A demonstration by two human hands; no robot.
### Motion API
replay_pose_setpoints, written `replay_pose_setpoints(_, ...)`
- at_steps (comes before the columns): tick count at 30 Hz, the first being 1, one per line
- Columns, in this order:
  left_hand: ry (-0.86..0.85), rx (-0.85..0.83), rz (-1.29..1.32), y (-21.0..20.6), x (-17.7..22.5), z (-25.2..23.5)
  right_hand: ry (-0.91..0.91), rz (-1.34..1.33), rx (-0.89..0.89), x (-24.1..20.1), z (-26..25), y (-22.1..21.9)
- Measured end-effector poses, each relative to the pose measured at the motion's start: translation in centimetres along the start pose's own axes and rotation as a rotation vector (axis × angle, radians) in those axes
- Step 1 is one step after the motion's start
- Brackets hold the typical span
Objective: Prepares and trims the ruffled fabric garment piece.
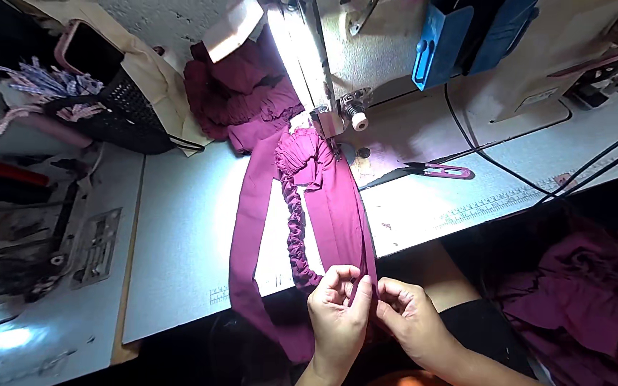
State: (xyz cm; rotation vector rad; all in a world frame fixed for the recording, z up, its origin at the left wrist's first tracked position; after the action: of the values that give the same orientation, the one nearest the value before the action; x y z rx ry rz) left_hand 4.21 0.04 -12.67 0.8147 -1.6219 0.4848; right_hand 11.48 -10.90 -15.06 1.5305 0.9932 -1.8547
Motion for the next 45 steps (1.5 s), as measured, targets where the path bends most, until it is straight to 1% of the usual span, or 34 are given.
replay_pose_setpoints(4,-0.194,0.017,-0.26,-0.1,0.4,0.5,0.12,0.237,0.037,-0.5,0.8,-0.1)
replay_pose_setpoints(7,-0.265,-0.04,-0.491,0.0,0.8,0.4,0.164,0.31,0.039,-0.5,0.9,-0.1)
replay_pose_setpoints(9,-0.265,-0.09,-0.532,0.0,1.0,0.1,0.175,0.351,0.029,-0.4,0.8,-0.1)
replay_pose_setpoints(11,-0.254,-0.12,-0.487,0.0,1.0,-0.1,0.202,0.377,0.009,-0.1,0.8,0.0)
replay_pose_setpoints(15,-0.195,-0.123,-0.475,-0.2,0.9,-0.2,0.232,0.347,-0.008,0.0,0.9,0.1)
replay_pose_setpoints(17,-0.154,-0.13,-0.534,-0.1,0.9,-0.4,0.265,0.312,-0.065,-0.1,1.1,0.2)
replay_pose_setpoints(20,-0.145,-0.165,-0.68,-0.1,1.0,-0.6,0.377,0.305,-0.189,-1.2,0.6,1.4)
replay_pose_setpoints(22,-0.176,-0.167,-0.76,-0.1,1.4,-0.6,0.463,0.439,-0.16,-3.2,-1.2,2.8)
replay_pose_setpoints(24,-0.226,-0.151,-0.804,0.0,2.1,-0.7,0.581,0.719,-0.066,-5.1,-4.3,3.7)
replay_pose_setpoints(25,-0.25,-0.143,-0.817,0.1,2.5,-0.8,0.634,0.859,-0.061,-5.6,-6.2,3.9)
replay_pose_setpoints(26,-0.266,-0.138,-0.821,0.3,3.0,-0.9,0.662,0.972,-0.112,-5.7,-8.1,4.1)
replay_pose_setpoints(28,-0.29,-0.12,-0.815,0.7,3.7,-1.3,0.742,1.087,-0.247,-6.1,-11.4,4.1)
replay_pose_setpoints(30,-0.288,-0.11,-0.772,1.4,4.1,-1.7,0.86,1.096,-0.351,-6.9,-13.2,3.6)
replay_pose_setpoints(32,-0.281,-0.101,-0.719,2.0,4.1,-1.8,0.924,1.052,-0.444,-7.0,-13.2,2.8)
replay_pose_setpoints(33,-0.278,-0.101,-0.705,2.1,4.0,-1.8,0.941,1.029,-0.459,-6.7,-12.8,2.6)
replay_pose_setpoints(34,-0.281,-0.103,-0.701,2.2,3.9,-1.7,0.953,1.012,-0.445,-6.3,-12.2,2.6)
replay_pose_setpoints(36,-0.302,-0.106,-0.717,1.8,3.5,-1.5,0.962,0.95,-0.356,-5.4,-11.3,3.4)
replay_pose_setpoints(40,-0.351,-0.117,-0.807,0.8,3.7,-1.5,0.886,0.855,-0.178,-4.4,-10.2,4.8)
replay_pose_setpoints(43,-0.382,-0.128,-0.886,0.6,4.3,-1.7,0.868,0.845,-0.143,-4.4,-10.2,4.9)
replay_pose_setpoints(45,-0.392,-0.129,-0.926,0.6,4.5,-1.7,0.879,0.866,-0.162,-4.5,-10.4,4.8)
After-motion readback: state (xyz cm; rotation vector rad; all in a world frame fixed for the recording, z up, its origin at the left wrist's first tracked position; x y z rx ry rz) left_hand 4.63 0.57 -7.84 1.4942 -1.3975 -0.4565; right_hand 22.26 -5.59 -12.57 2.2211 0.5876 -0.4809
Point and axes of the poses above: each hand's wrist, its own z-axis away from the middle knuckle, its own y-axis out of the back of the hand, x = y × z, the point moved 3 cm from there along -z, towards the middle knuckle, and after that the axes turned 3 degrees about -x, right-handed, at the moved point
